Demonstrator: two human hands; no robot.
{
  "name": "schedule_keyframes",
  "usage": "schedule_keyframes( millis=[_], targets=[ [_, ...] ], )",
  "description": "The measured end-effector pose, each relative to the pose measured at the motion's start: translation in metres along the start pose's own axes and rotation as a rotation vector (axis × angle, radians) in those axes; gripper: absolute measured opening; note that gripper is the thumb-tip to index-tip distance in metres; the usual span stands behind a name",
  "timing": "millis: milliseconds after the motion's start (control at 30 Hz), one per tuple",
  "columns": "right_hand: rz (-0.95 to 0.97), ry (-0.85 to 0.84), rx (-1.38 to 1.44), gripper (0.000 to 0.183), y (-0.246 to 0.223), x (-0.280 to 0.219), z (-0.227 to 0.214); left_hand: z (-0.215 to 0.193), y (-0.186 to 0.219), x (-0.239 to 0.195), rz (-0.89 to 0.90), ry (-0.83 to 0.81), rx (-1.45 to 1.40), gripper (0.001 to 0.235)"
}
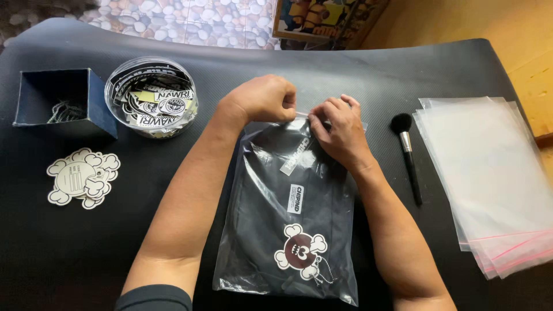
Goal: The person attaches a metal chain to a bear-shaped acrylic keychain and places it on a black drawstring bag. They then place the bag and a sticker into a clear plastic zip-top bag and seal it.
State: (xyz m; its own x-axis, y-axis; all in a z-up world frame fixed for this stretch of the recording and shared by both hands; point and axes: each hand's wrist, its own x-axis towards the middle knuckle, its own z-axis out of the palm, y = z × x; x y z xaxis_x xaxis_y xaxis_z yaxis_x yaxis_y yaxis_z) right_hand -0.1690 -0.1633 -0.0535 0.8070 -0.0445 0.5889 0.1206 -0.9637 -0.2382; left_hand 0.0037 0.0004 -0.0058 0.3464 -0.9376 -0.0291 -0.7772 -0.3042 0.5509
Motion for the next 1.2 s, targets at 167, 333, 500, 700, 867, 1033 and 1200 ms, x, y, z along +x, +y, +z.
schedule_keyframes(
  millis=[167,333,500,700,867,1033,1200],
  targets=[
    [0.001,0.003,0.004,0.007,0.002,-0.001,0.001,0.002,-0.002,0.004,0.009,0.000,-0.019,0.022],
    [0.009,-0.001,0.007,0.007,0.000,-0.001,-0.001,0.002,-0.004,0.007,-0.006,0.000,-0.023,0.019],
    [0.013,0.004,0.004,0.007,-0.002,0.001,-0.002,-0.008,-0.005,-0.001,-0.067,-0.023,-0.003,0.025],
    [0.013,0.003,0.009,0.007,-0.001,0.000,-0.001,-0.008,-0.005,-0.001,-0.055,-0.025,-0.025,0.023],
    [0.016,0.002,0.009,0.007,0.000,0.000,-0.001,-0.008,-0.011,0.001,-0.068,-0.029,-0.020,0.025],
    [0.029,-0.012,0.003,0.008,0.002,-0.001,-0.001,-0.017,-0.016,-0.008,-0.089,-0.041,-0.024,0.031],
    [0.009,0.010,0.013,0.007,0.002,-0.001,0.000,-0.018,-0.014,-0.007,-0.066,-0.019,-0.038,0.020]
  ],
)
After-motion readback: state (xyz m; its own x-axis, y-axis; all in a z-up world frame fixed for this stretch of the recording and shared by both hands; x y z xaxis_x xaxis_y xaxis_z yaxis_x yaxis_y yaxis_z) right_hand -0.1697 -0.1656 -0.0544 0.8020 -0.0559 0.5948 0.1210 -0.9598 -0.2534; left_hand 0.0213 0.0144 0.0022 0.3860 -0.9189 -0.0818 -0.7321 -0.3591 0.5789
